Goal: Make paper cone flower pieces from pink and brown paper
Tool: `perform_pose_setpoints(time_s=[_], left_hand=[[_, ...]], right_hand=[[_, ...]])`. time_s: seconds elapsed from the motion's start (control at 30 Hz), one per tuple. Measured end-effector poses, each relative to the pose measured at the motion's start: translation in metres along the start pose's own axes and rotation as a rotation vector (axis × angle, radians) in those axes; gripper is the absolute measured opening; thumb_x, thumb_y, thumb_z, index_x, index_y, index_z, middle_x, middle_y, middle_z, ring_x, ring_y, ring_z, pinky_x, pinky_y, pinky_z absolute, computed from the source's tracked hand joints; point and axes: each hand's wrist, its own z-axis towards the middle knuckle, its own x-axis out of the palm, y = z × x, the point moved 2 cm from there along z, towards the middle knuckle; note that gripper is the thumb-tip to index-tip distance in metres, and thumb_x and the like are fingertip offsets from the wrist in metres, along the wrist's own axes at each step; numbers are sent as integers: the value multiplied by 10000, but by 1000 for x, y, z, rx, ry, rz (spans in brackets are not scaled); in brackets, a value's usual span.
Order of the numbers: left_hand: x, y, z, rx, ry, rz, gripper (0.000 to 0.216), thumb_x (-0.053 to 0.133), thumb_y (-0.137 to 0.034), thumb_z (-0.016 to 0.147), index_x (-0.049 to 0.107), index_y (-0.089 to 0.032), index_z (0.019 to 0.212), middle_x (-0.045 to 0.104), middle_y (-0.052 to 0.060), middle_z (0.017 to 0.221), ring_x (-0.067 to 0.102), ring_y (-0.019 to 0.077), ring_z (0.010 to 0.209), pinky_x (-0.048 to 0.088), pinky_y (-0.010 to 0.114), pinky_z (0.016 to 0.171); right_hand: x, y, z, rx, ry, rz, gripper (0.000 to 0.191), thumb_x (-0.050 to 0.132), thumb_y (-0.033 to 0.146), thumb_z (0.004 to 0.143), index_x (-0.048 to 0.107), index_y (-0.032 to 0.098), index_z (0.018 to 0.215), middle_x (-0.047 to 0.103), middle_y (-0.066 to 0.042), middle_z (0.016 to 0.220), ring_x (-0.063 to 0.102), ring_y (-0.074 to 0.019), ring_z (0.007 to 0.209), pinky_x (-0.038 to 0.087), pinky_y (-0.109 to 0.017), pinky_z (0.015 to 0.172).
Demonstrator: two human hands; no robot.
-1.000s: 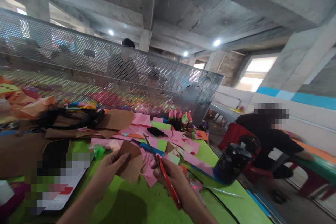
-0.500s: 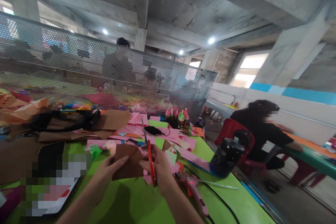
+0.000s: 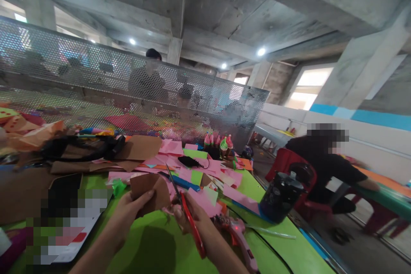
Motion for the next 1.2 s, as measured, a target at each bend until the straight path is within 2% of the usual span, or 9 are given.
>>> perform_pose_setpoints(time_s=[0.1, 0.2, 0.3, 0.57, 0.67, 0.77, 0.83, 1.0, 1.2], left_hand=[[1, 1, -3, -19, 32, -29, 450, 902, -359, 522, 741, -125, 871, 780, 116, 875, 742, 285, 822, 596, 309, 671], [1, 1, -4, -30, 52, -41, 448, 899, -353, 530, 738, -123, 879, 779, 117, 896, 738, 285, 853, 592, 311, 722], [0, 2, -3, -35, 66, -40, 444, 893, -357, 532, 737, -124, 877, 779, 110, 882, 739, 275, 835, 589, 295, 700], [-1, 4, 2, -46, 38, -2, 454, 909, -374, 471, 743, -127, 815, 780, 98, 829, 732, 251, 692, 555, 259, 519], [-1, 3, 2, -48, 43, 3, 458, 908, -381, 473, 747, -126, 818, 781, 106, 854, 730, 246, 691, 554, 259, 524], [-1, 3, 1, -48, 47, 4, 453, 908, -373, 478, 749, -120, 817, 779, 112, 834, 735, 264, 746, 564, 265, 556], [-1, 3, 1, -51, 48, 1, 447, 902, -378, 492, 746, -123, 826, 779, 115, 850, 737, 281, 788, 569, 274, 565], [0, 4, 1, -46, 49, -4, 439, 894, -380, 497, 739, -127, 821, 777, 115, 856, 737, 289, 809, 575, 282, 588], [3, -1, -5, -21, 34, 14, 405, 881, -368, 510, 740, -133, 808, 772, 101, 787, 731, 257, 716, 562, 282, 581]], right_hand=[[3, -1, -2, 7, 48, -28, 580, 544, 714, 811, 598, 234, 1132, 488, 35, 681, 461, -95, 538, 393, -188, 469], [5, 0, -2, -31, 44, -53, 554, 557, 713, 803, 626, 218, 1040, 467, 33, 645, 433, -94, 523, 357, -179, 437], [7, 4, -2, -54, 31, -44, 572, 586, 730, 766, 648, 209, 995, 475, 21, 641, 425, -104, 528, 358, -191, 435], [11, 12, -3, -93, 8, -45, 589, 595, 730, 759, 667, 211, 1028, 540, -2, 696, 472, -130, 602, 437, -216, 529], [11, 11, -2, -112, 14, -54, 569, 592, 712, 774, 668, 208, 1027, 560, -13, 712, 522, -160, 670, 474, -237, 598], [11, 9, 0, -134, 22, -59, 539, 586, 683, 800, 660, 201, 1030, 625, -45, 837, 566, -190, 774, 496, -273, 707], [11, 7, 1, -142, 30, -58, 542, 587, 680, 799, 651, 196, 1033, 645, -58, 890, 574, -197, 792, 495, -285, 726], [9, -3, 5, -147, 30, -58, 508, 580, 656, 818, 642, 188, 1005, 626, -53, 872, 552, -187, 768, 472, -269, 667], [5, -29, 19, -156, -9, -95, 615, 595, 750, 722, 652, 164, 902, 516, 10, 630, 443, -112, 530, 394, -212, 489]])
